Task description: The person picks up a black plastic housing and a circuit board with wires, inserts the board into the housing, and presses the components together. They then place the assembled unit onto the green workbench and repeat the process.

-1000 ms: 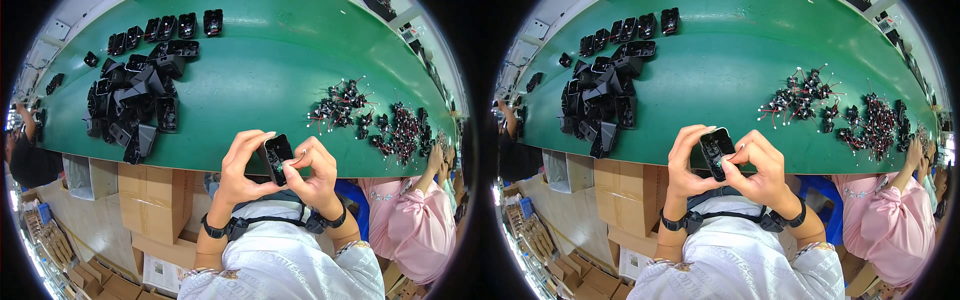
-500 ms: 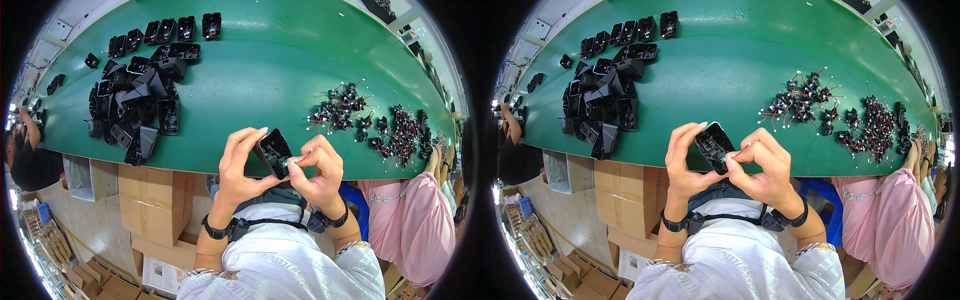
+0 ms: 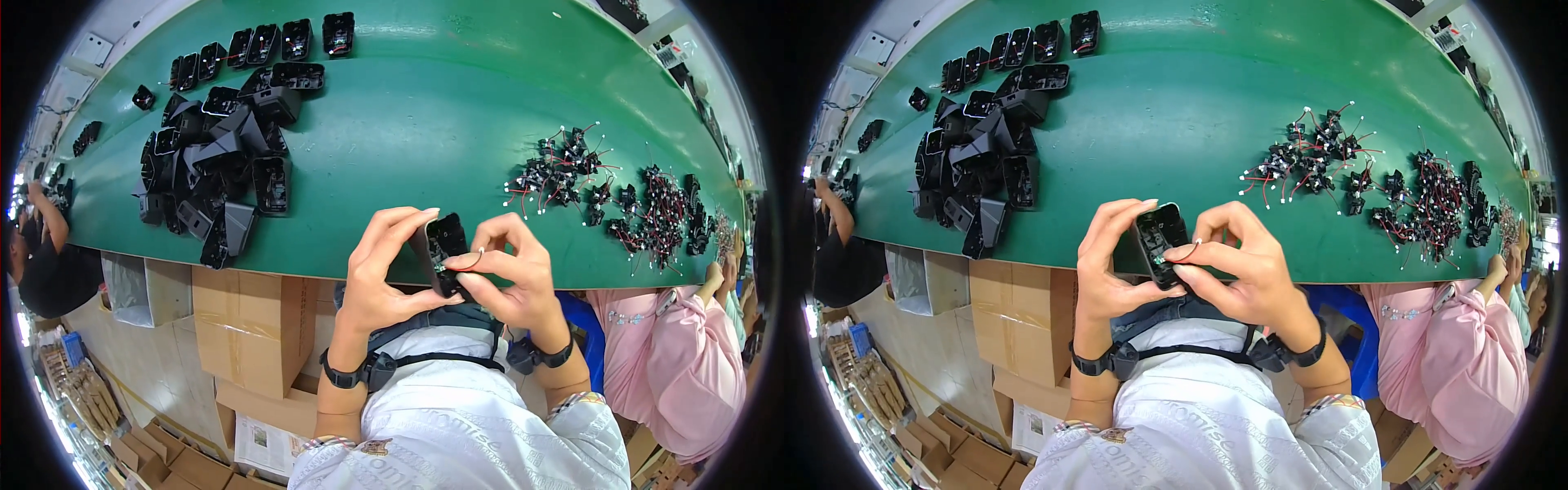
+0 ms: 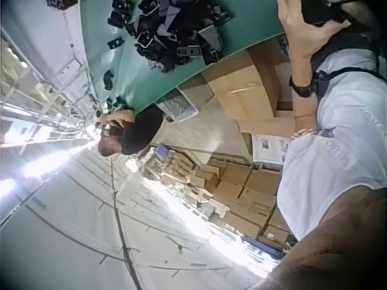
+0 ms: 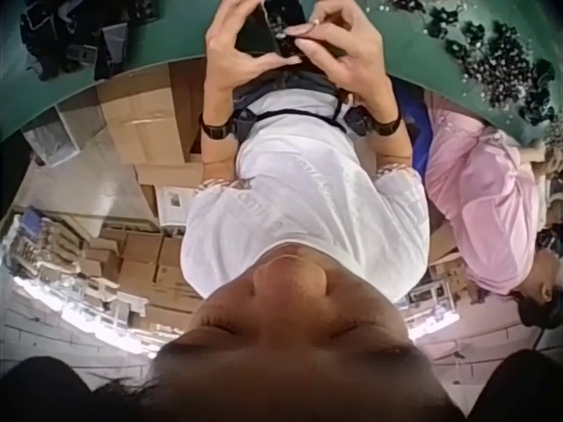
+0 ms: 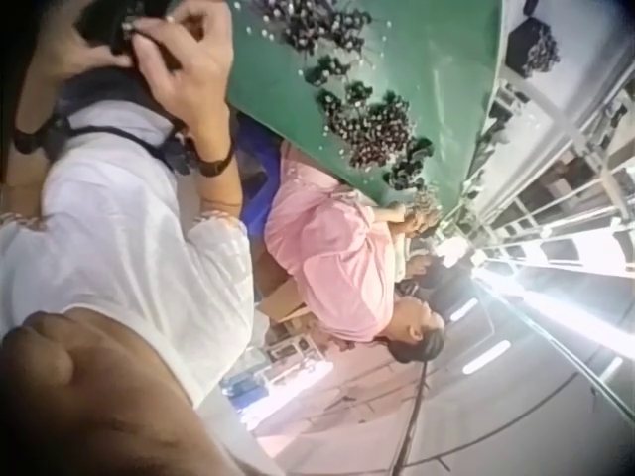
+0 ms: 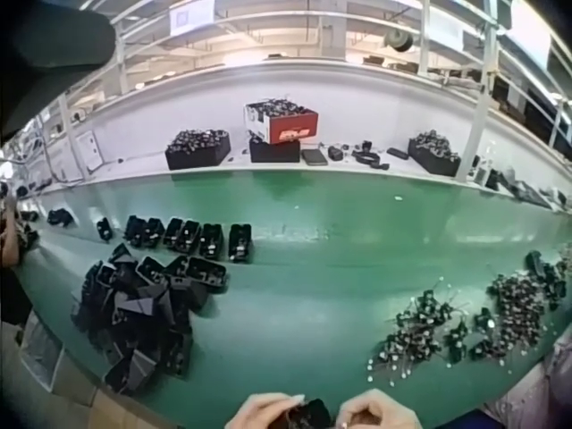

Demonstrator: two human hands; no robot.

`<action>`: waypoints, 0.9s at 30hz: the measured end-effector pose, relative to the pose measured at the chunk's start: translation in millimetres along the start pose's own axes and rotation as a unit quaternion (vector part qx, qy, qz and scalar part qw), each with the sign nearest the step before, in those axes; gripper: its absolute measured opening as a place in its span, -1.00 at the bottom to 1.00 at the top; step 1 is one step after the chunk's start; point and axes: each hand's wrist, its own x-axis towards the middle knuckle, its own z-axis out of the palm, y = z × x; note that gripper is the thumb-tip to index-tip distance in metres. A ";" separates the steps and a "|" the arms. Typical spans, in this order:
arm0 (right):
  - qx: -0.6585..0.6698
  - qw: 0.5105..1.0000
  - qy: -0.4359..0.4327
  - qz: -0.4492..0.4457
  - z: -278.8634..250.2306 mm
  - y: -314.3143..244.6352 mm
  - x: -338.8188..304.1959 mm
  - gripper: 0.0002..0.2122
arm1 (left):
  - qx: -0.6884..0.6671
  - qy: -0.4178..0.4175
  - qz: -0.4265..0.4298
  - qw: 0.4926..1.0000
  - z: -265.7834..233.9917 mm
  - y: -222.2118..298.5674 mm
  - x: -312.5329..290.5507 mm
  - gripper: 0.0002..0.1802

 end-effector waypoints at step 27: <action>-0.339 0.936 -0.093 0.029 -7.9 125.0 278.1 -0.25 | 0.555 0.098 -0.035 0.825 -118.1 -27.4 145.0 -0.50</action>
